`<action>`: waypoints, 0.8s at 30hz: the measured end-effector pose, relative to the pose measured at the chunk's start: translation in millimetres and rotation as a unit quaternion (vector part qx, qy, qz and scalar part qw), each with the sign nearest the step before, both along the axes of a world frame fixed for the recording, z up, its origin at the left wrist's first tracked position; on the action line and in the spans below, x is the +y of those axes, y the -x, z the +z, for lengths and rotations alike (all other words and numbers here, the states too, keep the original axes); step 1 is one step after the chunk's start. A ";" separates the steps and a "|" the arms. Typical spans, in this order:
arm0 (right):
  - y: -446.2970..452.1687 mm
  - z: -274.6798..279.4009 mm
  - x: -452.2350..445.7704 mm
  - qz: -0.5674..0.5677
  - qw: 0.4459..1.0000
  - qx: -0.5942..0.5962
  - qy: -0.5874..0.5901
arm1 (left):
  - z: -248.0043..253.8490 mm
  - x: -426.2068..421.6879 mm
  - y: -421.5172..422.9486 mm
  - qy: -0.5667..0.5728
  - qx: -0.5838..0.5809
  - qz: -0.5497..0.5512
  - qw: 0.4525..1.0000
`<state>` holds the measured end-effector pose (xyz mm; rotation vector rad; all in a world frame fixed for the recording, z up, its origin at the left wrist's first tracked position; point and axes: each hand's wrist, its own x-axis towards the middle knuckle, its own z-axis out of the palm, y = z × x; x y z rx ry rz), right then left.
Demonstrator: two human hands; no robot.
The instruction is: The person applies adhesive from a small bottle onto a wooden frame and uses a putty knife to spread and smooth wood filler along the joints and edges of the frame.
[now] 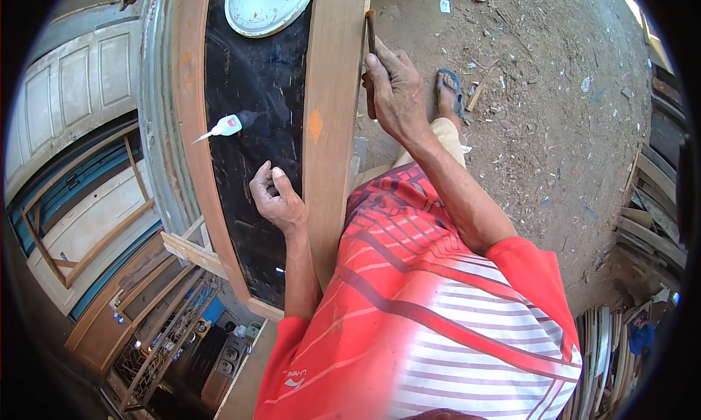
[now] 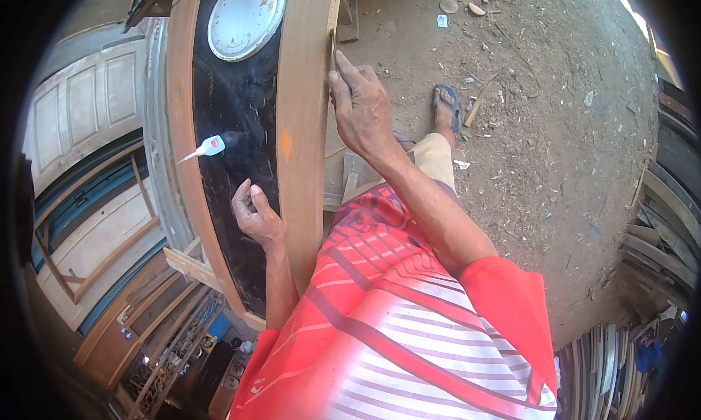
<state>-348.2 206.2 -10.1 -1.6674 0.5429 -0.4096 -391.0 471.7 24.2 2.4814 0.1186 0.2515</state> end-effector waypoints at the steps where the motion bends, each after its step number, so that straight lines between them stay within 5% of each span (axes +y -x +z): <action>1: 0.0 4.9 -0.7 0.005 1.000 0.003 0.015 | 1.7 -1.2 -0.2 -0.002 0.001 0.001 1.000; 5: -2.4 11.7 0.5 0.018 0.997 -0.002 0.078 | -0.9 -2.5 -2.7 -0.019 -0.057 -0.024 0.998; 18: 37.9 17.8 -25.7 0.128 0.991 0.021 0.045 | 4.1 -3.2 -0.8 -0.012 0.006 0.001 1.000; 22: 14.1 24.7 -39.2 0.023 0.999 0.022 0.024 | 1.5 -3.6 -1.8 0.012 -0.035 -0.013 0.999; 23: 7.2 13.6 -34.9 0.040 0.991 -0.092 0.091 | 1.0 -3.7 -0.9 0.023 -0.055 -0.018 0.998; 24: 12.2 6.6 -32.7 0.067 0.993 -0.059 0.084 | 0.8 -2.8 0.6 0.025 -0.053 -0.020 0.998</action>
